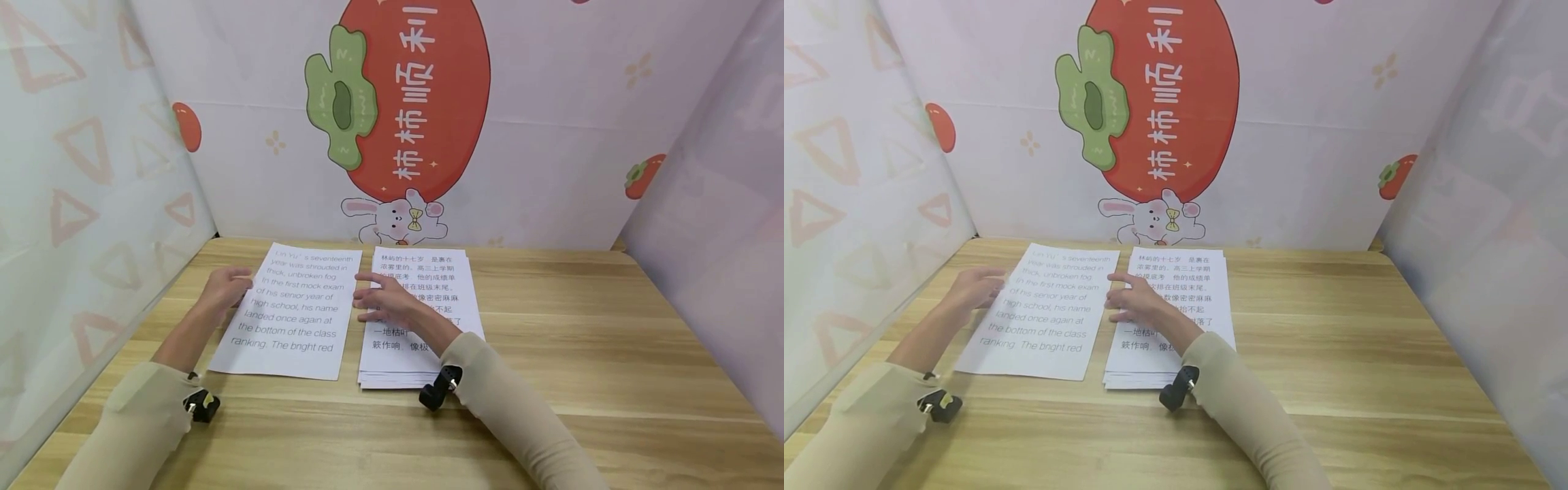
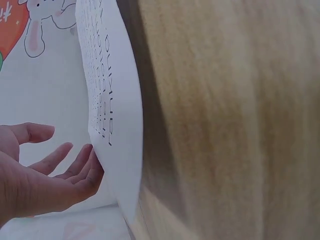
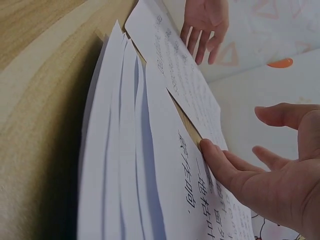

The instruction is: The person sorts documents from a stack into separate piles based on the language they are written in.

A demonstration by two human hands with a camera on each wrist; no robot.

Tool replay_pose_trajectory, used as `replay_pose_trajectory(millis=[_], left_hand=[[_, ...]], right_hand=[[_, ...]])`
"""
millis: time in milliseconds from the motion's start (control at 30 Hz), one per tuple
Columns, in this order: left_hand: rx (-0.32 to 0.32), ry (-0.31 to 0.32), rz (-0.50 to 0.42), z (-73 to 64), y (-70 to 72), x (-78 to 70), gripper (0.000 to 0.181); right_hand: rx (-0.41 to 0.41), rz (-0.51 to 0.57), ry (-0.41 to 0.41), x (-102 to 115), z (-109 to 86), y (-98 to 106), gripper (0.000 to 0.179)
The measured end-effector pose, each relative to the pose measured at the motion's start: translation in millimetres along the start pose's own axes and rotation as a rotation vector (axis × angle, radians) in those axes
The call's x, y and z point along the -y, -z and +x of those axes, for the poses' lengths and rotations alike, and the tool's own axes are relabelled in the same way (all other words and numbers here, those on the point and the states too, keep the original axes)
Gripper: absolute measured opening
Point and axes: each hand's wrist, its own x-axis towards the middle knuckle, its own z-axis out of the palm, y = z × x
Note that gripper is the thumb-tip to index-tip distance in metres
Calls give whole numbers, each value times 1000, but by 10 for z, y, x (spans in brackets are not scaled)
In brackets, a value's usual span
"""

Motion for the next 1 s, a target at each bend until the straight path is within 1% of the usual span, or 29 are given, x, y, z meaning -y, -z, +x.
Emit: replay_pose_trajectory(millis=[233,367,433,500,600,733,833,1000], left_hand=[[-14,-38,13,-14,18,27,58],[-18,-20,9,-23,-21,33,56],[-17,-23,14,-27,-46,40,54],[-11,-35,18,-40,-72,37,53],[-2,-70,39,-63,-109,20,52],[10,-91,66,-112,-179,-48,52],[16,-103,88,-139,-235,-96,52],[48,-136,122,-161,-309,-139,50]], right_hand=[[3,-7,2,5,-16,-15,72],[12,-9,7,-5,-28,-33,72],[16,-14,12,-7,-36,-40,71],[19,-21,21,-4,-47,-44,70],[14,-42,35,7,-74,-49,70],[0,-91,53,18,-124,-40,68],[-20,-150,76,19,-174,-15,65],[-96,-268,117,21,-270,68,56]])
